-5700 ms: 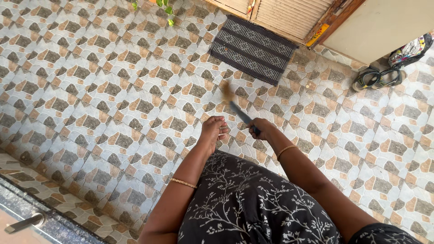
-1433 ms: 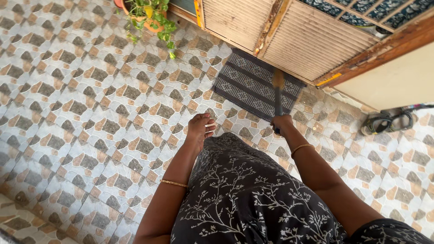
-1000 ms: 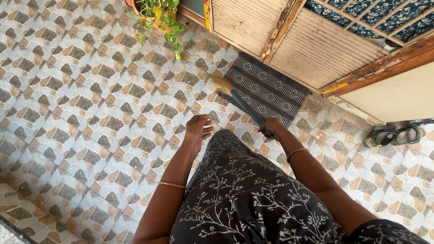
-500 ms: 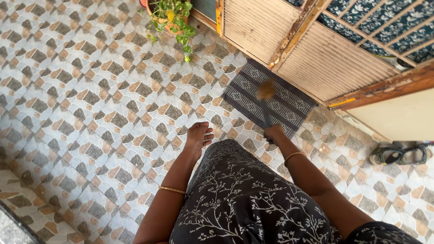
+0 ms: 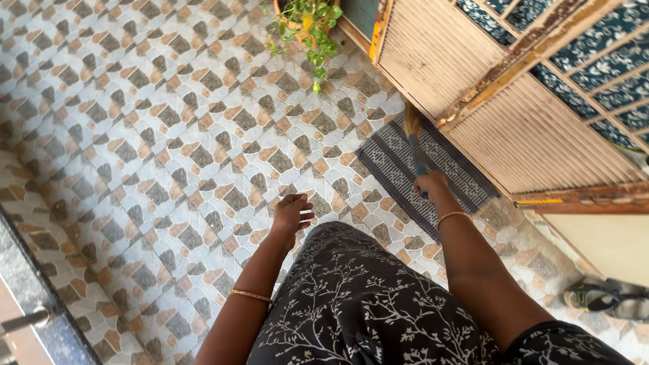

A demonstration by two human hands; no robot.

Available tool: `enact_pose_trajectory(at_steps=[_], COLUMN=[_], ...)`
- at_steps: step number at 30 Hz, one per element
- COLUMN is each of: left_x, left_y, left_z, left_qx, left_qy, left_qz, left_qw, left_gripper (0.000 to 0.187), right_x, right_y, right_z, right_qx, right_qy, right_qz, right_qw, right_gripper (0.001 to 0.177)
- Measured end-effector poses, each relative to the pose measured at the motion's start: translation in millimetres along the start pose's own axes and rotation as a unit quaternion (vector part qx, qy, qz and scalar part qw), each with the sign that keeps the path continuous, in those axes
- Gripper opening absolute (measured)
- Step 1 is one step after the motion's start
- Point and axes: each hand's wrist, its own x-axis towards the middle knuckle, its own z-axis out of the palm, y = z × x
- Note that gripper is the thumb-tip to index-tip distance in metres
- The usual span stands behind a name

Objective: The person sweeps the tiled floor of a balcony using a broom, gathering dust and small debris into a pile. They move across the balcony surface while avoiding objects like a floor mat and potted plants.

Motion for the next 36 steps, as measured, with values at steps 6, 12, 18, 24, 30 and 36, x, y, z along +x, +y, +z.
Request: enact_pose_trajectory(at_steps=[6,12,18,24,30,36], left_x=[6.4,9.3,1.9,-8.3,-15.7,-25.3], left_y=[-1.7,-10.0,-15.1,-8.7,-25.2,-45.1], left_z=[-13.0,-15.6,-18.9,-21.5,-34.1,-55.9], left_qx=[-0.021,-0.029,-0.034,-0.032,-0.050,-0.071], left_qy=[0.026,0.029,0.028,0.021,0.020,0.011], left_qz=[-0.004,-0.009,-0.009,-0.001,0.002,0.011], left_qw=[0.999,0.999,0.999,0.999,0.999,0.997], left_gripper=[0.031,0.030,0.030,0.030,0.029,0.027], right_x=[1.4,8.3,-1.5,-60.4,-80.7,-71.9], right_y=[5.7,7.6,-0.7,-4.0,-2.6,30.0], right_z=[-16.9,-2.1,60.3,47.8,48.5,98.5], right_qx=[0.038,0.065,-0.056,0.012,0.015,-0.031], right_qy=[-0.076,-0.042,-0.075,-0.183,-0.105,-0.092], right_qz=[-0.042,-0.050,-0.031,-0.051,-0.077,-0.017], right_qw=[0.995,0.996,0.995,0.982,0.991,0.995], right_gripper=[0.024,0.042,0.032,0.061,0.066,0.022])
